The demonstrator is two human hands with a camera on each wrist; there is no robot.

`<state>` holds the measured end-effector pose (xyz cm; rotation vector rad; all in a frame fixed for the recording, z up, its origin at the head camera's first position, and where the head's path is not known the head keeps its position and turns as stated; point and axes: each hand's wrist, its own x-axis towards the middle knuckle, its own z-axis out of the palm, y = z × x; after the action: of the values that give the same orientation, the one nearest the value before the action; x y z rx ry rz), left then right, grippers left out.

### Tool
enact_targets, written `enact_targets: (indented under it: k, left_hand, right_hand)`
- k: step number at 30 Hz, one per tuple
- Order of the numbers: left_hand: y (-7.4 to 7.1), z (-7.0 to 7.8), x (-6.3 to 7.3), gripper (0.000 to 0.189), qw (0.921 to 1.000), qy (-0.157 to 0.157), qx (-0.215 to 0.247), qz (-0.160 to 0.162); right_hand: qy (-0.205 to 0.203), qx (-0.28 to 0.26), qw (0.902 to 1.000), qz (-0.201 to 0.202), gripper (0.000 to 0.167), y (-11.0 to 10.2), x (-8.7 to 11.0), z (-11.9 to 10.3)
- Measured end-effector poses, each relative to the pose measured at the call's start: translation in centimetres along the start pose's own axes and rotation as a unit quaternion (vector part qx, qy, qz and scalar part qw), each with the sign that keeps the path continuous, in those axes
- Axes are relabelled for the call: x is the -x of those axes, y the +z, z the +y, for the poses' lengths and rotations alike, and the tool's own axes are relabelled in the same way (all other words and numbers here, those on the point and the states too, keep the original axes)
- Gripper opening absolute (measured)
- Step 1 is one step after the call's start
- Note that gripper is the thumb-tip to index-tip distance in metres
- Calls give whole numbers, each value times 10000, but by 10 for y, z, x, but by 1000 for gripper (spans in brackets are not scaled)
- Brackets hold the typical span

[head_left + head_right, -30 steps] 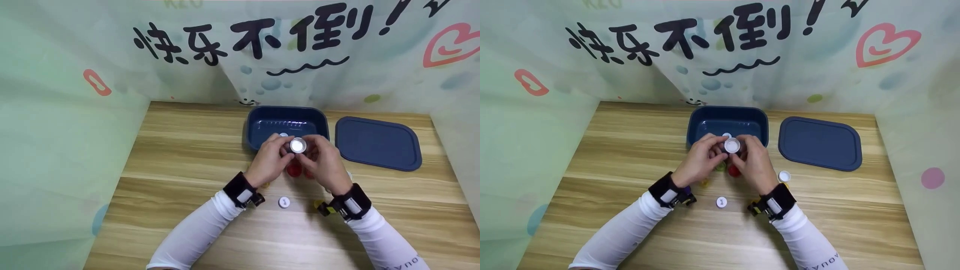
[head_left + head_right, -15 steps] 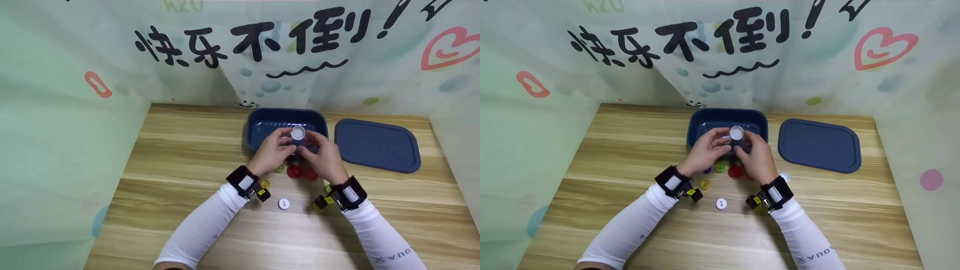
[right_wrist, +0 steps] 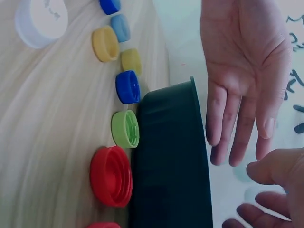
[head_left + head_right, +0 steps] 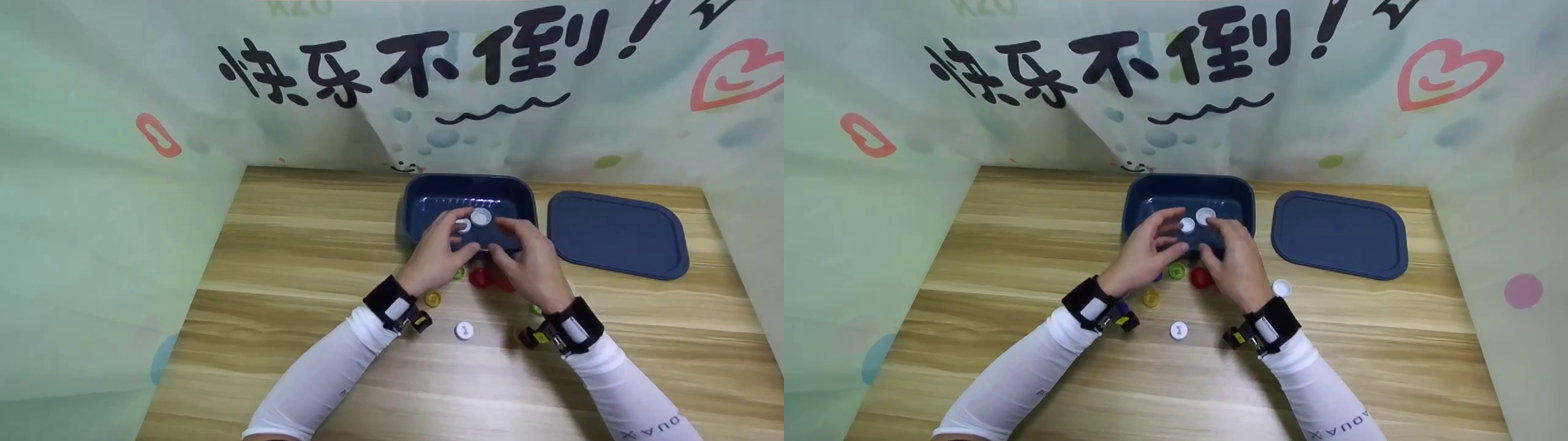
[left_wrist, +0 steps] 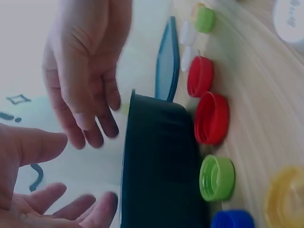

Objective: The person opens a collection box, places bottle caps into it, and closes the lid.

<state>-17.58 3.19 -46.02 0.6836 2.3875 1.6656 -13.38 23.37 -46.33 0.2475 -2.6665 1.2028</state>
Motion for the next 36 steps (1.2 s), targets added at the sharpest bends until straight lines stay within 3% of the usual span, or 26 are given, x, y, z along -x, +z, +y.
enact_targets:
  k: [6, 11, 15, 21, 24, 28, 32, 36]
  left_hand:
    - [3, 0, 16, 39, 9932, 421, -1059, -238]
    - [9, -3, 25, 37, 9745, 528, -2103, -584]
    - [18, -7, 31, 42, 9598, 529, -2633, -817]
    - [31, -16, 34, 49, 9512, 420, -2844, -1119]
    - [34, -19, 36, 51, 9521, 283, -2806, -1184]
    - [37, -22, 39, 49, 9536, 323, -2756, -1172]
    - [37, -22, 41, 47, 9527, 467, -2779, -1136]
    - [35, -19, 44, 48, 9564, 395, -2679, -1092]
  right_hand:
    - [-637, 271, 9973, -228, 33, 1, 15, -4]
    - [-616, 611, 9928, -831, 38, 4, 24, -2]
    - [-522, 1044, 9871, -1096, 45, 11, 29, 2]
    - [-385, 1430, 9821, -1162, 56, 22, 35, 10]
    - [-456, 1534, 9807, -1128, 59, 26, 37, 13]
    - [-498, 1545, 9801, -1143, 57, 28, 39, 15]
    - [-439, 1400, 9814, -1238, 53, 27, 40, 14]
    - [-401, 1102, 9840, -1338, 56, 23, 40, 10]
